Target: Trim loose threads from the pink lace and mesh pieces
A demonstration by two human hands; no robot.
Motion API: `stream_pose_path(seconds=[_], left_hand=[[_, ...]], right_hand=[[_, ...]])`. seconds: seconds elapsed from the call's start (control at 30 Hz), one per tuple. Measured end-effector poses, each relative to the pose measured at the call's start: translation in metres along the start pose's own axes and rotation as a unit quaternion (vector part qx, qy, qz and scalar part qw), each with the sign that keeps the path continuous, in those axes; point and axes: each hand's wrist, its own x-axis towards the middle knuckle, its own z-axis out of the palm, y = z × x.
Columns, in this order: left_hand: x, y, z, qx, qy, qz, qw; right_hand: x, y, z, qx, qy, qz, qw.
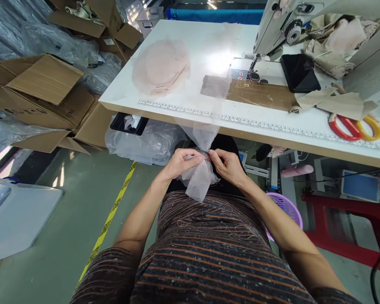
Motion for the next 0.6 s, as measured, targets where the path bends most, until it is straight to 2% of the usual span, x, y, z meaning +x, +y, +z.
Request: stream_pose_path(seconds=[0.17, 0.33, 0.47, 0.6], left_hand=[[-0.002, 0.001, 0.001, -0.026, 0.021, -0.016, 0.999], [-0.003, 0.006, 0.001, -0.02, 0.011, -0.015, 1.0], [-0.003, 0.01, 0.001, -0.01, 0.002, -0.006, 1.0], [-0.004, 0.01, 0.001, -0.006, 0.001, -0.003, 1.0]], right_hand=[[-0.007, 0.002, -0.002, 0.008, -0.015, 0.016, 1.0], [-0.009, -0.003, -0.001, 0.008, -0.039, 0.003, 0.999], [-0.005, -0.006, 0.002, -0.008, -0.027, -0.017, 0.999], [-0.006, -0.004, 0.004, 0.008, -0.012, 0.017, 1.0]])
